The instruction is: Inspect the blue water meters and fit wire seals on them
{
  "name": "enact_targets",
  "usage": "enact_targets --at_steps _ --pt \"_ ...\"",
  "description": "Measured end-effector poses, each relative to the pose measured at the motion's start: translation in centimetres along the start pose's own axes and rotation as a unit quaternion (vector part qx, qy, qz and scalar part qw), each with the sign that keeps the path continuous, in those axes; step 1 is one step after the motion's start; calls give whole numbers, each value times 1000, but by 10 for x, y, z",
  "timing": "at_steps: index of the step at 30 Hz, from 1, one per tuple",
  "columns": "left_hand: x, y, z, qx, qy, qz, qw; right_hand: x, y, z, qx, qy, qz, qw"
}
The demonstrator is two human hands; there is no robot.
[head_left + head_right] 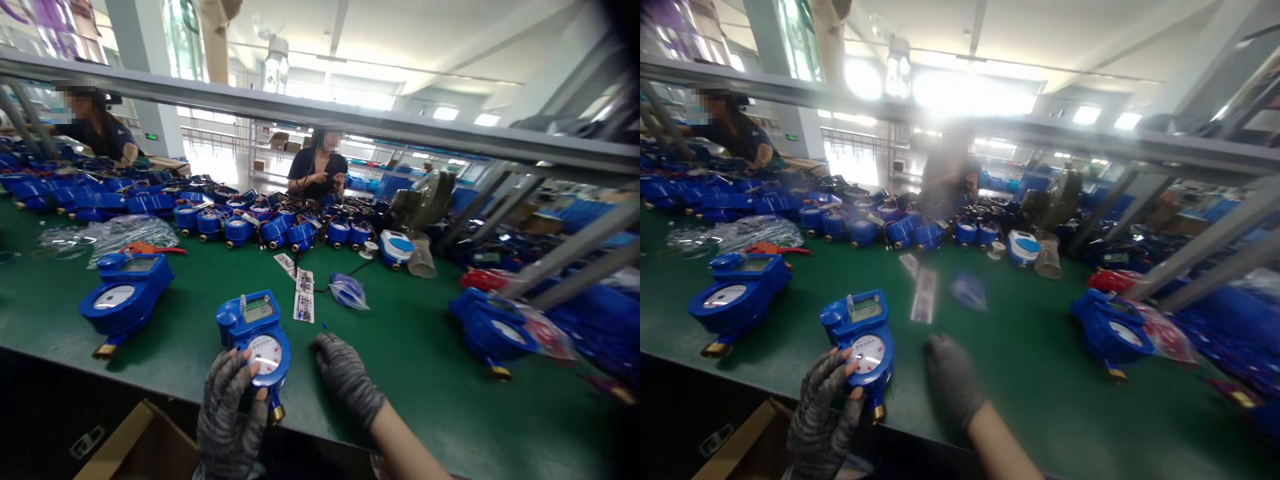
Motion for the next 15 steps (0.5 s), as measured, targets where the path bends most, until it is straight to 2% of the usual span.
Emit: enact_targets --at_steps 4,6,9,11,13,15 --pt "-1 0 0 16 6 44 999 8 -8 -7 15 -81 18 996" --pt "4 0 -1 19 0 84 996 -5 -13 -18 25 -150 3 988" --pt "11 3 -5 23 -19 115 993 -52 -23 -41 56 -316 -56 945" --pt "13 4 -7 19 -21 109 994 -94 -29 -50 56 -363 -104 924" --pt "12 6 -6 5 -14 95 995 -132 -35 -49 34 -350 -142 925" --pt "10 8 -5 -2 -7 79 997 -158 -39 -40 10 -303 -161 939"
Point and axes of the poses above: each hand's wrist, its own y-axis away from the middle knuckle, its own z-axis out of the palm, x = y × z, the point moved 8 cm from there along -y, towards the middle knuckle, and after that the axes turned 10 degrees about -y, right-handed, at the moved point
